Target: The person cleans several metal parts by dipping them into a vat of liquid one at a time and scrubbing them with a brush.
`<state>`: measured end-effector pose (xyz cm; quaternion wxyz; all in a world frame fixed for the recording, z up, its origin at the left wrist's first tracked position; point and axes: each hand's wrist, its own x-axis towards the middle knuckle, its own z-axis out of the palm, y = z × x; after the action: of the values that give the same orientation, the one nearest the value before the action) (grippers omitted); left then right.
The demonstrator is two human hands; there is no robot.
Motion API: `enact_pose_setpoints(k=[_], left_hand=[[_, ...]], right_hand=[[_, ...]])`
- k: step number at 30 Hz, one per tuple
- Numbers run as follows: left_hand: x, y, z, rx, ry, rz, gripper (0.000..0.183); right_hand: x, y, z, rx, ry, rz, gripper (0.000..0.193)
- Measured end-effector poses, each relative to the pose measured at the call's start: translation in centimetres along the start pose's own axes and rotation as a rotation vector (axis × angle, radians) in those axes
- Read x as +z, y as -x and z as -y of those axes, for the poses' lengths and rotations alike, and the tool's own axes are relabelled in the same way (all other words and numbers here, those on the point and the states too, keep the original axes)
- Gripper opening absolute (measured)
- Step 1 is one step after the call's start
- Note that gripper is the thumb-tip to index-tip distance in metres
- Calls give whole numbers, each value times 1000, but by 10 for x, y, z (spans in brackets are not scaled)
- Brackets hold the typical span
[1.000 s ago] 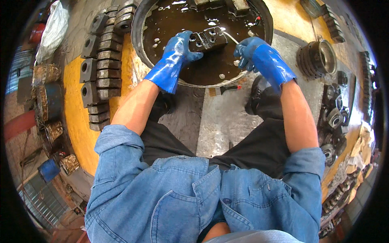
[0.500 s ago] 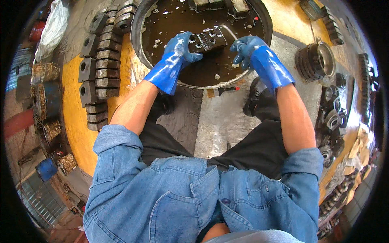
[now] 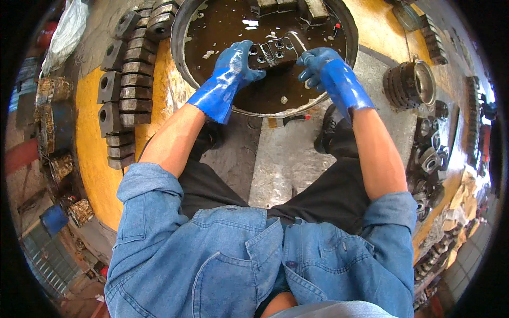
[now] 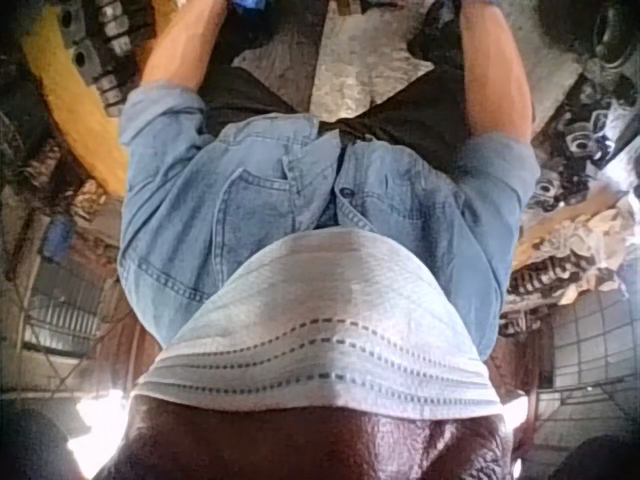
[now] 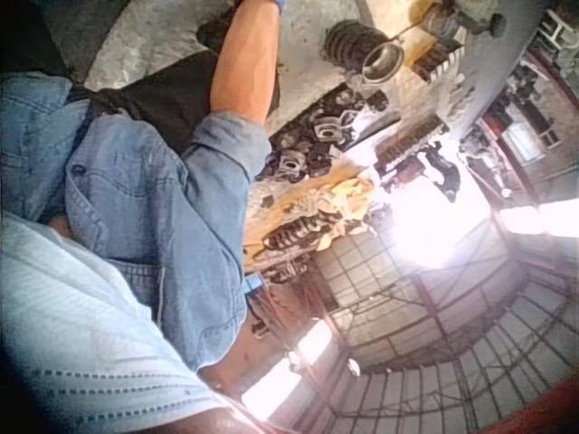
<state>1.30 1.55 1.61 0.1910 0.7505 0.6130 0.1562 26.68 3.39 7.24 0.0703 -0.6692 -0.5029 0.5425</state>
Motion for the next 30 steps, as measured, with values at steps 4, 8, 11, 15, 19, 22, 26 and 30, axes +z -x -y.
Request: enact_pose_setpoints(k=[4,8,11,15,19,22,26,30], left_hand=[[-2,0,-3,-1,-15,3,70],[7,-1,7,16,-22,-48,70],[1,-4,5,7,-13,11,70],[2,-3,3,19,-11,0,70],[0,-5,-2,-25,-34,43,78],[-5,-4,-6,-55,-36,88,82],[-1,-3,-2,-19,-20,17,72],[-3,0,-2,-16,-6,8,72]], right_hand=[[3,-7,1,43,9,17,33],[17,2,0,-67,-26,214,29],[11,7,5,-31,65,42,28],[-6,5,-3,31,-68,29,32],[5,-4,-4,6,-32,22,33],[7,-4,-1,24,-33,30,32],[3,-6,4,60,40,64,30],[-14,2,10,61,119,58,28]])
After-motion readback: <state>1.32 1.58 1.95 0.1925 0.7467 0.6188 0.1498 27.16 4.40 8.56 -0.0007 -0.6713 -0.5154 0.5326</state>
